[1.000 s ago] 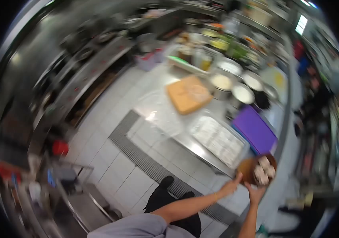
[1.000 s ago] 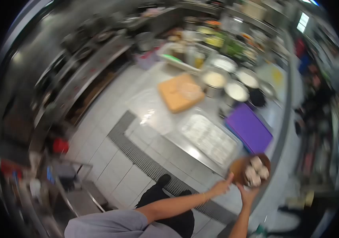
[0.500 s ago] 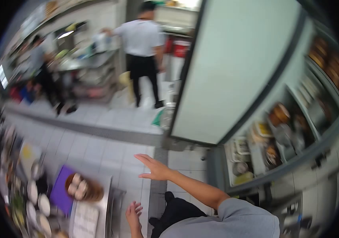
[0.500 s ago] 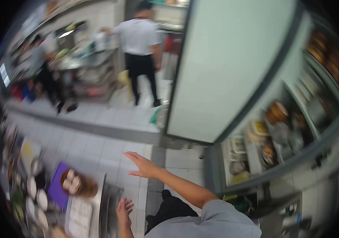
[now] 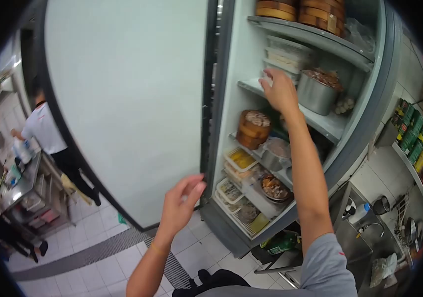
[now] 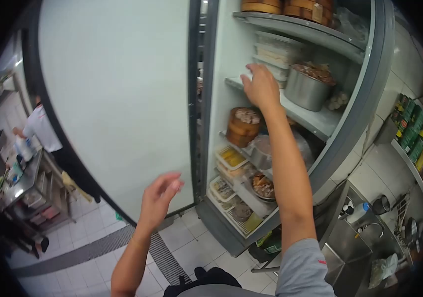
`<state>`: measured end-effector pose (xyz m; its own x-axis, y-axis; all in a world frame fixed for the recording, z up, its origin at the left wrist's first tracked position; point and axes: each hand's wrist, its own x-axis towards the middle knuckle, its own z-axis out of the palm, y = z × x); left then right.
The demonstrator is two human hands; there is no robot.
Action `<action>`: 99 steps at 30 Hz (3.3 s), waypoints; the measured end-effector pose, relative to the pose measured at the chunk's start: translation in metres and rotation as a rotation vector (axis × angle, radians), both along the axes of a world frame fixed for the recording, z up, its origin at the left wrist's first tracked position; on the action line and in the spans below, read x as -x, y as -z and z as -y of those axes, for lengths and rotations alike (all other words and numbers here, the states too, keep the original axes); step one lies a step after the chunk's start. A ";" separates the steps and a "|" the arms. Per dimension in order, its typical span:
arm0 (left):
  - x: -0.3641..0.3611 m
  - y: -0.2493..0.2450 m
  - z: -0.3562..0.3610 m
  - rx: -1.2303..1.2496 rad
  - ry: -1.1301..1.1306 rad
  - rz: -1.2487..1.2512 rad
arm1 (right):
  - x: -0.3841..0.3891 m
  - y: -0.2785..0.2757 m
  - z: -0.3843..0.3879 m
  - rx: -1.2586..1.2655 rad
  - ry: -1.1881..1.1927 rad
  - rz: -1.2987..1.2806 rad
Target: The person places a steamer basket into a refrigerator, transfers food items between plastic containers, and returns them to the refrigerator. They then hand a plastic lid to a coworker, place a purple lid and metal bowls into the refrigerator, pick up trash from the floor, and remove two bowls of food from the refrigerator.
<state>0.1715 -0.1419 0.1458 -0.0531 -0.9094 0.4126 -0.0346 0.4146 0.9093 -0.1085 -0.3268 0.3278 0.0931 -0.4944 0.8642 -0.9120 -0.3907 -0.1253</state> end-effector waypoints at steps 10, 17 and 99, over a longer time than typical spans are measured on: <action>0.203 -0.155 0.257 0.664 0.252 0.670 | 0.090 -0.037 0.109 -0.008 0.624 -0.499; 0.303 -0.159 0.350 0.400 0.326 1.061 | 0.103 -0.032 0.110 -0.030 0.589 -0.434; 0.109 -0.226 0.297 1.407 -0.202 0.618 | 0.123 -0.109 0.050 -0.043 0.291 -0.301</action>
